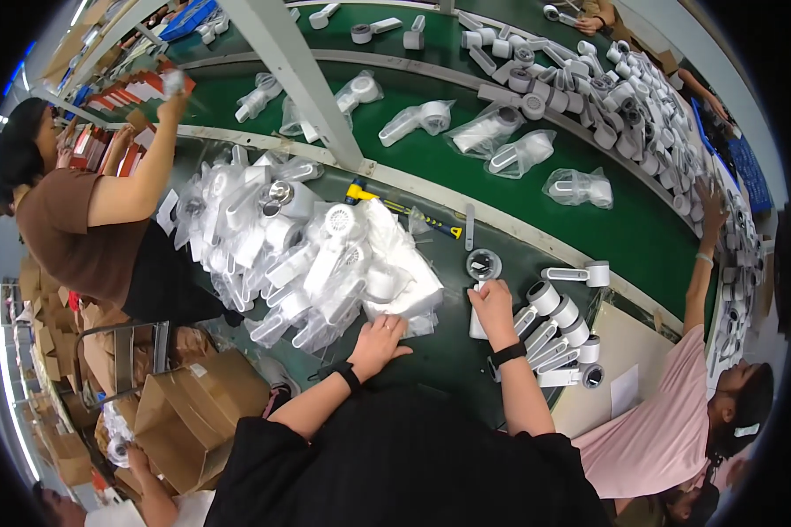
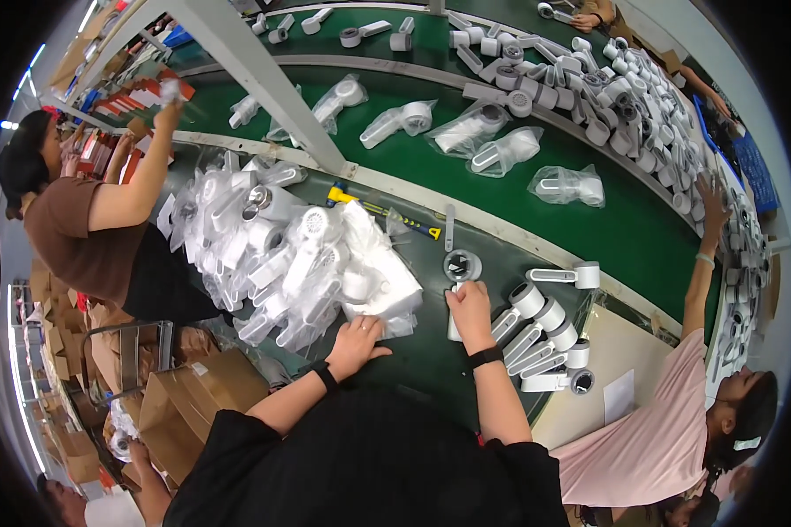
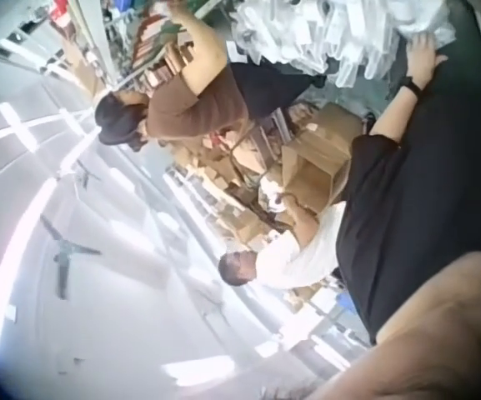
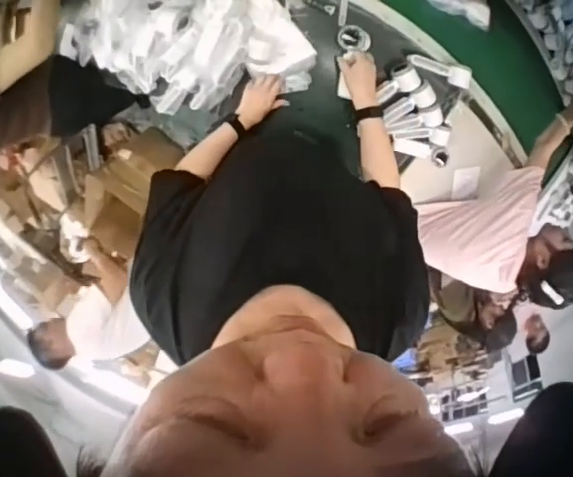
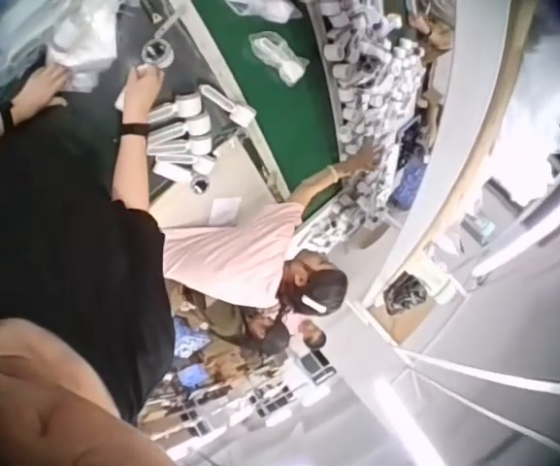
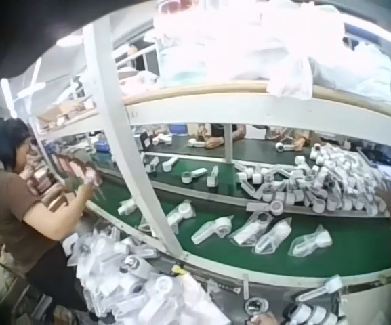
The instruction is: The person packages handheld fans by hand, picking up a fan, sliding it into a plastic bag, and placing the bagged fan onto the conveyor belt. This process is repeated for several fans, occasionally moving aside plastic bags to reach more fans.
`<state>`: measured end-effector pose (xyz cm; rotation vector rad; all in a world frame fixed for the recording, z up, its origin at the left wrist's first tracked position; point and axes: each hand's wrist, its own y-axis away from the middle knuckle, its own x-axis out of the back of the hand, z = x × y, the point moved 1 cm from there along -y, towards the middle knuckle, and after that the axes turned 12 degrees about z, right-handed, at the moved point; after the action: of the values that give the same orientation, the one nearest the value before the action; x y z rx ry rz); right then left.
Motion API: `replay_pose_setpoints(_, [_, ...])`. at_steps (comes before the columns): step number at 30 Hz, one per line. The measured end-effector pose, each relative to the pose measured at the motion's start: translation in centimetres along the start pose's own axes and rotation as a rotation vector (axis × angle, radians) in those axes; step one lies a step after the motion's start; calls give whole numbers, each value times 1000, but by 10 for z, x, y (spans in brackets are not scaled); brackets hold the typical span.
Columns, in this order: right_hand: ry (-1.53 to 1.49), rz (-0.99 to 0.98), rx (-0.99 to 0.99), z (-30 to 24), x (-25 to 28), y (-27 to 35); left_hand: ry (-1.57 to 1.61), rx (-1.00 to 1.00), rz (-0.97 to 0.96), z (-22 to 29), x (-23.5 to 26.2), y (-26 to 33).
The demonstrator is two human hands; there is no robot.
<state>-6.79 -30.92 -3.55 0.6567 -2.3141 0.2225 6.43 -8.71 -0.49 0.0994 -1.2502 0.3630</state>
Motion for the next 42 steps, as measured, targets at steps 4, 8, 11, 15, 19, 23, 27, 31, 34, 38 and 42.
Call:
replay_pose_setpoints(4, [-315, 8, -187, -11, -3, 20, -26, -11, 87, -10, -19, 10])
replay_pose_setpoints(8, [-771, -161, -524, -22, 5, 38, 134, 0, 151, -23, -23, 13])
replay_pose_setpoints(11, [-1084, -304, -762, -34, 14, 55, 341, 304, 301, -15, -14, 10])
replay_pose_setpoints(15, [-1168, -438, -979, -30, -4, 82, 698, 617, 264, -3, -12, 4])
replay_pose_setpoints(19, [-1138, -467, -875, -52, -25, 90, 753, 735, 273, -2, -19, 5])
replay_pose_setpoints(23, [-1114, -615, -843, -50, -43, 88, 740, 736, 222, -4, -21, 2])
replay_pose_setpoints(27, [-1050, -496, -871, -48, -36, 74, 927, 834, 180, -7, -7, 3])
replay_pose_setpoints(31, [-981, -400, -788, -23, -35, 69, 1043, 901, 144, -22, -8, 7])
replay_pose_setpoints(34, [-770, -277, -611, -2, -40, 64, 1144, 931, 144, -19, -11, 5])
replay_pose_setpoints(38, [-693, -298, -349, -15, -15, 73, 1130, 932, 207, -15, -19, 2])
replay_pose_setpoints(42, [-1046, -476, -677, -50, -22, 87, 1240, 1011, 156, -3, -15, -8])
